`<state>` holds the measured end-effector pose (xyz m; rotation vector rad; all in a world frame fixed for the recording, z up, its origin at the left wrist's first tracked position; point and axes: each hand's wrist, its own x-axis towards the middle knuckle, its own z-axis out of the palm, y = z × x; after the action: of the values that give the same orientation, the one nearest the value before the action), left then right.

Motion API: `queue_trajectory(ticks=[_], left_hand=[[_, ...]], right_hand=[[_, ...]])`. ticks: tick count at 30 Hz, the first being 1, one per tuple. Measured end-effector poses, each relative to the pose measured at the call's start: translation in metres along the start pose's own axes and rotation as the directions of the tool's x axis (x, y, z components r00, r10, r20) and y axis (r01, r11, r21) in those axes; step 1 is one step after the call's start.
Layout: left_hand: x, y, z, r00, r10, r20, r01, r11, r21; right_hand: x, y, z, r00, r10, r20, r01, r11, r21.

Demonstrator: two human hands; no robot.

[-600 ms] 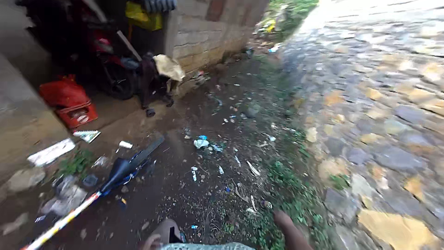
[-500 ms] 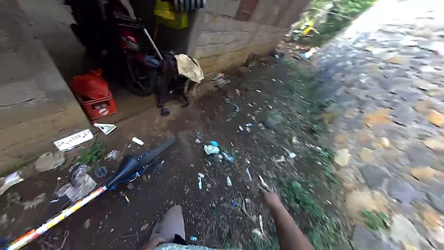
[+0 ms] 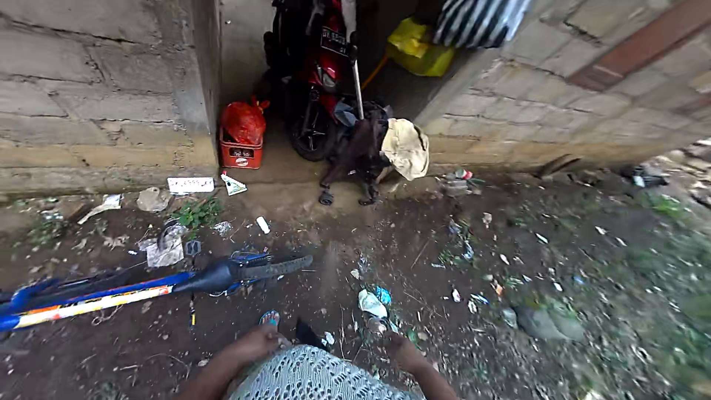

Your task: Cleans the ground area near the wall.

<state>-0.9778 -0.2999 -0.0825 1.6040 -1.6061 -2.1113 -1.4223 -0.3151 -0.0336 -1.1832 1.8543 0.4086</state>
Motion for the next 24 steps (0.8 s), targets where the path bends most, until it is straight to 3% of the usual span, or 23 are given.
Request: queue_trajectory(ticks=[3,6,8,10,12,15,17,19,20,22,24], left_hand=[[0.023,0.046,-0.033,0.983,-0.124,-0.132,0.117,0.991,-0.063],[0.061,0.064,-0.059,0.936,-0.195,-0.292,0.164,0.978,-0.13],[0.088,0.067,-0.071,0.884,-0.262,-0.387,0.195,0.959,-0.204],[0.114,0.072,-0.076,0.814,-0.324,-0.482,0.194,0.934,-0.301],[0.141,0.081,-0.06,0.727,-0.394,-0.563,0.136,0.885,-0.445],[0.181,0.101,-0.019,0.572,-0.579,-0.582,0.053,0.733,-0.678],[0.209,0.119,0.011,0.645,-0.629,-0.434,0.159,0.666,-0.729],[0.222,0.144,0.037,0.738,-0.587,-0.333,0.243,0.691,-0.681],[0.226,0.153,0.046,0.753,-0.57,-0.328,0.277,0.727,-0.628],[0.235,0.161,0.058,0.727,-0.582,-0.364,0.29,0.741,-0.606],[0.244,0.159,0.069,0.672,-0.651,-0.353,0.299,0.675,-0.674]], right_hand=[[0.018,0.05,-0.048,0.986,0.163,-0.034,-0.163,0.987,0.005],[0.05,0.101,-0.099,0.967,0.248,-0.055,-0.233,0.952,0.198],[0.07,0.103,-0.147,0.935,0.35,-0.056,-0.308,0.879,0.364],[0.111,0.101,-0.201,0.938,0.339,-0.075,-0.291,0.883,0.368],[0.173,0.104,-0.255,0.95,0.247,-0.19,-0.188,0.941,0.281],[0.251,0.048,-0.339,0.975,0.053,-0.216,-0.012,0.982,0.186],[0.282,-0.009,-0.388,0.976,-0.071,-0.207,0.084,0.995,0.055],[0.307,-0.067,-0.421,0.973,-0.18,-0.145,0.177,0.984,-0.034],[0.32,-0.1,-0.431,0.969,-0.221,-0.107,0.216,0.975,-0.058],[0.344,-0.17,-0.44,0.948,-0.314,-0.056,0.309,0.948,-0.074],[0.359,-0.234,-0.434,0.921,-0.39,0.017,0.39,0.916,-0.099]])
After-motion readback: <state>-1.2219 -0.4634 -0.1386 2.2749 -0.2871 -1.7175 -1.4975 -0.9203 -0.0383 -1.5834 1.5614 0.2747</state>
